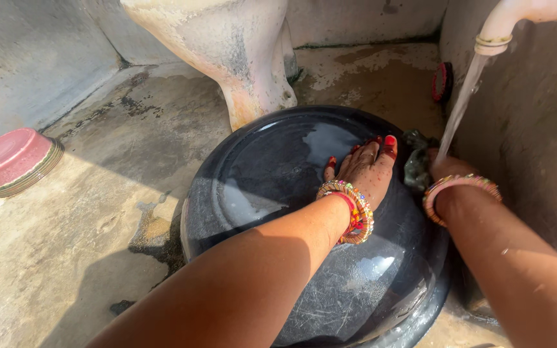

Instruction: The person scrubs the interior and exterior of a large black pot using a green cloth and running water from a tap.

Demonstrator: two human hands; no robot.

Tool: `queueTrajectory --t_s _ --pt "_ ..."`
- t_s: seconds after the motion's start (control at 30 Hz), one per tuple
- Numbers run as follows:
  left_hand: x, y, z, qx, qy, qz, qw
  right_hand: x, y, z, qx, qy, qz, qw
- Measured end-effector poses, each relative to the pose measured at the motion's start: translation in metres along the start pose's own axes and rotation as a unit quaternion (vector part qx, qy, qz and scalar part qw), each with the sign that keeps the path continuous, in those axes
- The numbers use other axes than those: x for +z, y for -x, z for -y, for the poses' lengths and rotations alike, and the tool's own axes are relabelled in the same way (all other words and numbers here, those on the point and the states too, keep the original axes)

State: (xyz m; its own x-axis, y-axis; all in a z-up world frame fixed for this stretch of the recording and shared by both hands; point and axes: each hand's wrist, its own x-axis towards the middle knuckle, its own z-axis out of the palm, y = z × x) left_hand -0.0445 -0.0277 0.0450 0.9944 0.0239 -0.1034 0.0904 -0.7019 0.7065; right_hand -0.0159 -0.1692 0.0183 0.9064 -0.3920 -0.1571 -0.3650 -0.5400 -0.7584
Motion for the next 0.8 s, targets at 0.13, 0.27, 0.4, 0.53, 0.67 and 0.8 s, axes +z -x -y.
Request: queueTrajectory --t_s 0.13,0.27,0.4,0.53,0.67,0.8 --pt "-0.005 0.001 -0.004 0.008 0.013 -0.013 1.0 0.011 0.03 -0.009 -0.104 0.008 -0.082 0.991" --pt "-0.002 0.0 -0.006 0.029 -0.059 -0.004 0.998 0.025 0.128 -0.032 -0.244 0.081 -0.183 0.949" --pt "0.003 -0.004 -0.004 -0.006 -0.072 0.008 0.997 0.013 0.131 -0.029 -0.156 0.053 -0.098 0.981" --pt "0.017 -0.035 0.025 0.135 -0.199 0.017 0.971 0.009 0.012 0.0 0.051 0.035 0.023 0.998" --pt "0.025 -0.044 0.036 0.109 -0.12 0.031 0.986 0.021 -0.014 0.006 0.03 0.072 0.026 0.997" --pt "0.007 -0.034 0.032 0.048 0.127 0.036 0.99 0.029 0.048 0.009 -0.176 0.11 -0.07 0.976"
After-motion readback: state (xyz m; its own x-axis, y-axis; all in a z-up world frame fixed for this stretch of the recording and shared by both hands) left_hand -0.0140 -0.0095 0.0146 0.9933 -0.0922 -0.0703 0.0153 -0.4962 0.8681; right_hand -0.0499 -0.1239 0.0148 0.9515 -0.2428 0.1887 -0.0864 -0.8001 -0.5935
